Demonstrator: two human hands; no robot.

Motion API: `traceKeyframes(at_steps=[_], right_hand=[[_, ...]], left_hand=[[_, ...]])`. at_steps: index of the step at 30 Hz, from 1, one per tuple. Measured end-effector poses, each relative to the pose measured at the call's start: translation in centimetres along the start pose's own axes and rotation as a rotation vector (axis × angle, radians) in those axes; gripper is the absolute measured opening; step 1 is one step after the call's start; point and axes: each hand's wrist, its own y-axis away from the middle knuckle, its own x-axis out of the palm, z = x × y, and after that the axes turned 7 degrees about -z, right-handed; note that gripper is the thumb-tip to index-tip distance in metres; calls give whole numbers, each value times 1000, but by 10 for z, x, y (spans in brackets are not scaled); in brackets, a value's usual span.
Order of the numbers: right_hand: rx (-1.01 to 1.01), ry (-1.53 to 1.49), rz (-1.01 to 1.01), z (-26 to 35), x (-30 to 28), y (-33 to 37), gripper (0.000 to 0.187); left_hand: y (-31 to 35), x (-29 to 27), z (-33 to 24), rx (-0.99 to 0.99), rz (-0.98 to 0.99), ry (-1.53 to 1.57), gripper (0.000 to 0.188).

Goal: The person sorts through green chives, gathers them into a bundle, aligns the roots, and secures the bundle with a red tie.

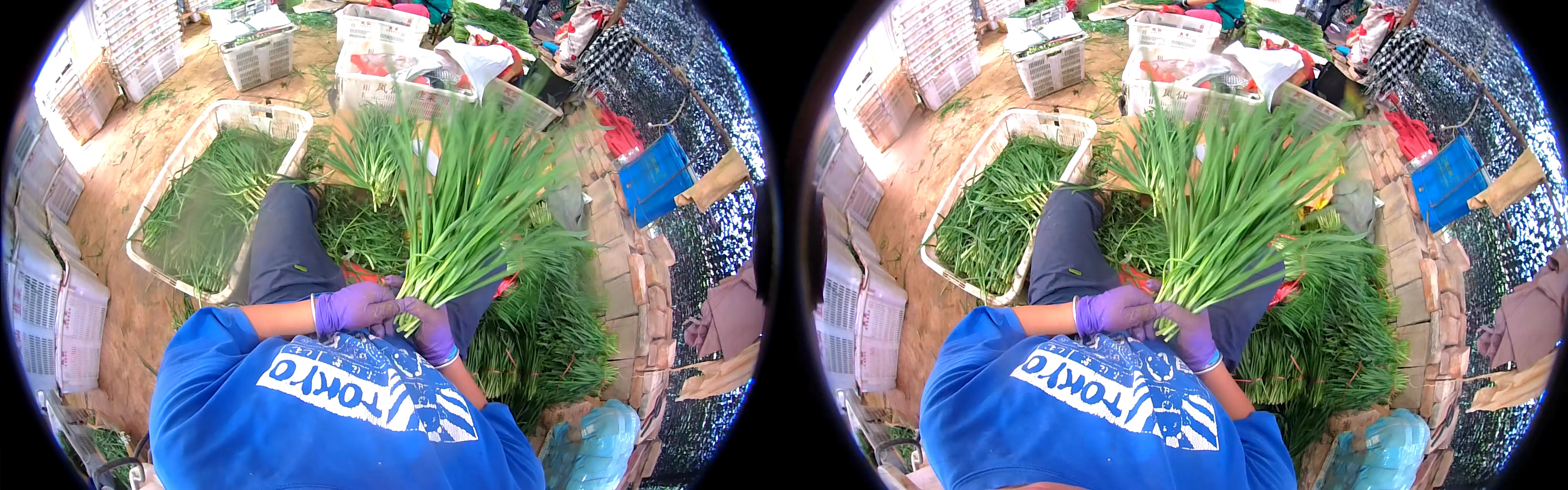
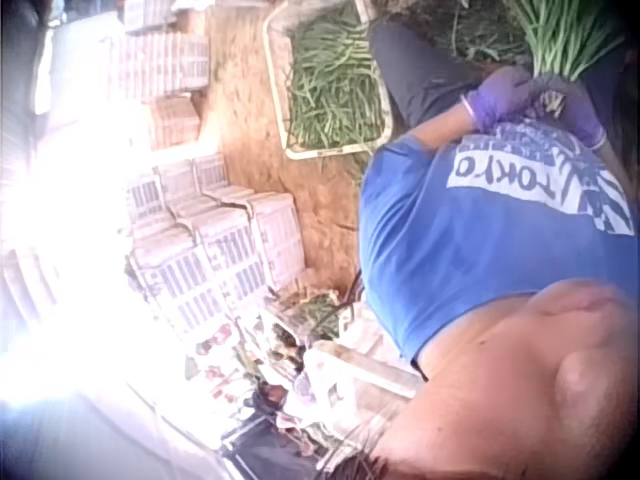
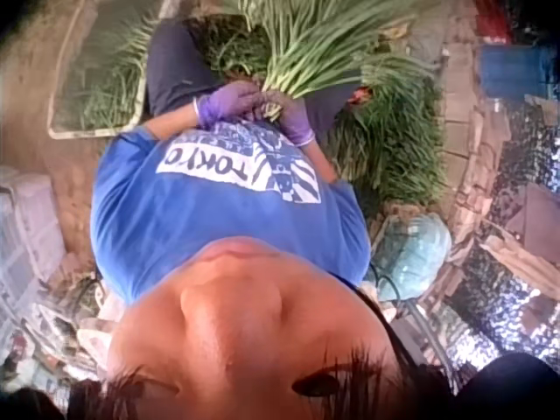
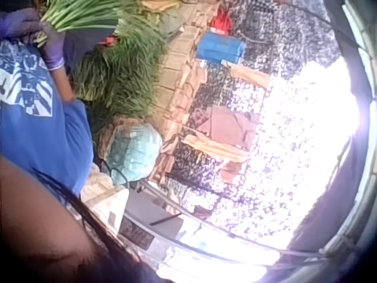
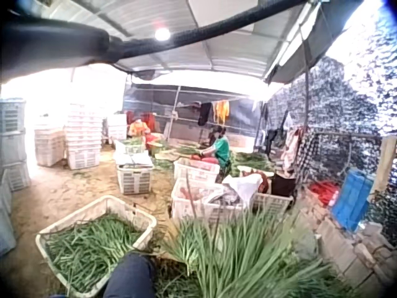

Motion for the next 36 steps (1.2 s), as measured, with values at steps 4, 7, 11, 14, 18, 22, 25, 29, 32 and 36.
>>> traceKeyframes(at_steps=[4,7,11,14,18,22,25,29,32,36], right_hand=[[107,-185,152,-15,-13,-5,40],[137,-245,189,-7,-7,-7,40],[-34,-332,90,-19,-12,-25,35],[19,-91,-58,-23,-19,-46,24],[-107,26,-92,-59,-46,-66,28],[-119,141,-198,-74,-49,-59,35],[-144,234,-186,-76,-50,-60,41],[-223,462,-103,-91,-58,-65,49],[-247,482,-71,-91,-56,-64,48],[-141,291,-36,-89,-58,-62,47]], left_hand=[[-2,1,15,65,108,62,57],[-11,0,28,132,94,8,54],[-16,0,20,0,76,259,48],[2,-11,6,-69,-15,286,46],[7,-32,10,177,-267,396,42],[-1,-30,10,192,-333,438,36],[-11,-31,-3,307,-415,35,22],[-33,-27,-20,535,-733,-20,40],[-47,-32,-31,504,-710,-28,51],[-58,-36,-17,264,-478,141,31]])
